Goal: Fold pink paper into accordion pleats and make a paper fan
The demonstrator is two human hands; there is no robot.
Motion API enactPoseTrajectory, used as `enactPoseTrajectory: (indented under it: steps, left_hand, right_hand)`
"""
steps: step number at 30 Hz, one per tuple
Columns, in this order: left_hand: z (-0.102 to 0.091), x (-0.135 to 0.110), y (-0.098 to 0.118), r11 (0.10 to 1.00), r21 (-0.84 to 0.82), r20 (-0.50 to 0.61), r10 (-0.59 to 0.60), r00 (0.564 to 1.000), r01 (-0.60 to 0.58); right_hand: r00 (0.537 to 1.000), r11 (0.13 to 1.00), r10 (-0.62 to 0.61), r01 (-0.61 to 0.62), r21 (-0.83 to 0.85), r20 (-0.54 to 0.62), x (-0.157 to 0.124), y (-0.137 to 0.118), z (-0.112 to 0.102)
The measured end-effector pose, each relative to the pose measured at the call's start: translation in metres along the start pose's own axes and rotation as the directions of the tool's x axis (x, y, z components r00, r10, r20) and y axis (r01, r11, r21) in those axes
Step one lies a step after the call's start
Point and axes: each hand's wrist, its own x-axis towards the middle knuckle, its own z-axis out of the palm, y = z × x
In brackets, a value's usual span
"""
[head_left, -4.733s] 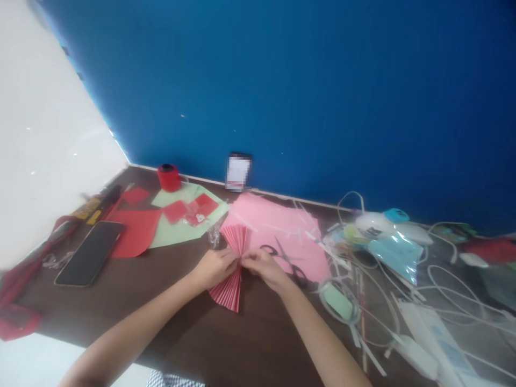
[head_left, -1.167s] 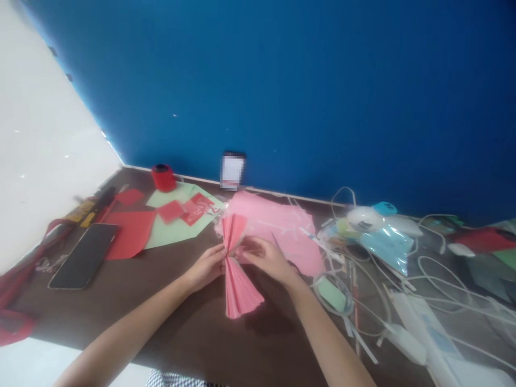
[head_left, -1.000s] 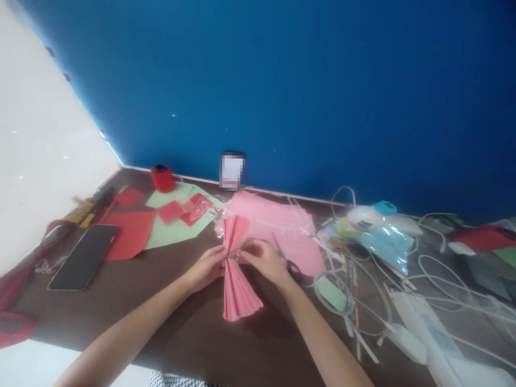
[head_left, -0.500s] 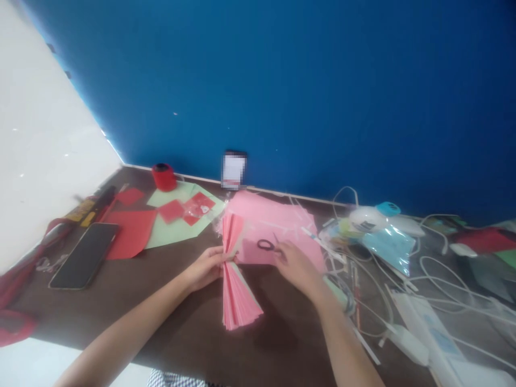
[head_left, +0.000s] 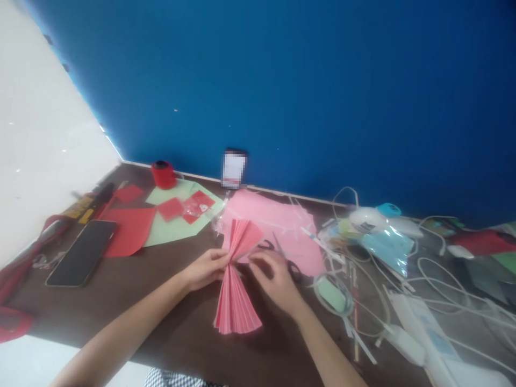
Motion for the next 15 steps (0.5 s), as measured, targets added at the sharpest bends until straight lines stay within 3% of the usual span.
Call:
enactPoseTrajectory:
  steps: [3, 5, 9, 15]
  left_hand:
    - [0.0, 0.003, -0.002, 0.997, 0.076, -0.063, 0.019, 0.998, -0.014]
    - [-0.001, 0.005, -0.003, 0.99, 0.138, -0.134, 0.037, 0.99, -0.019]
    - [-0.001, 0.007, -0.003, 0.962, 0.271, -0.231, 0.1, 0.968, -0.035]
    - [-0.002, 0.006, 0.0, 0.983, 0.181, -0.201, 0.043, 0.979, -0.006]
  right_hand:
    - [0.998, 0.957, 0.065, -0.068, 0.283, 0.019, 0.004, -0.005, 0.024]
    - [0.994, 0.924, 0.105, -0.103, 0.368, 0.017, 0.007, -0.001, 0.034]
    - [0.987, 0.916, 0.158, -0.147, 0.372, -0.001, 0.011, 0.012, 0.043]
    - [0.981, 0.93, 0.184, -0.153, 0.333, -0.064, 0.012, 0.018, 0.044]
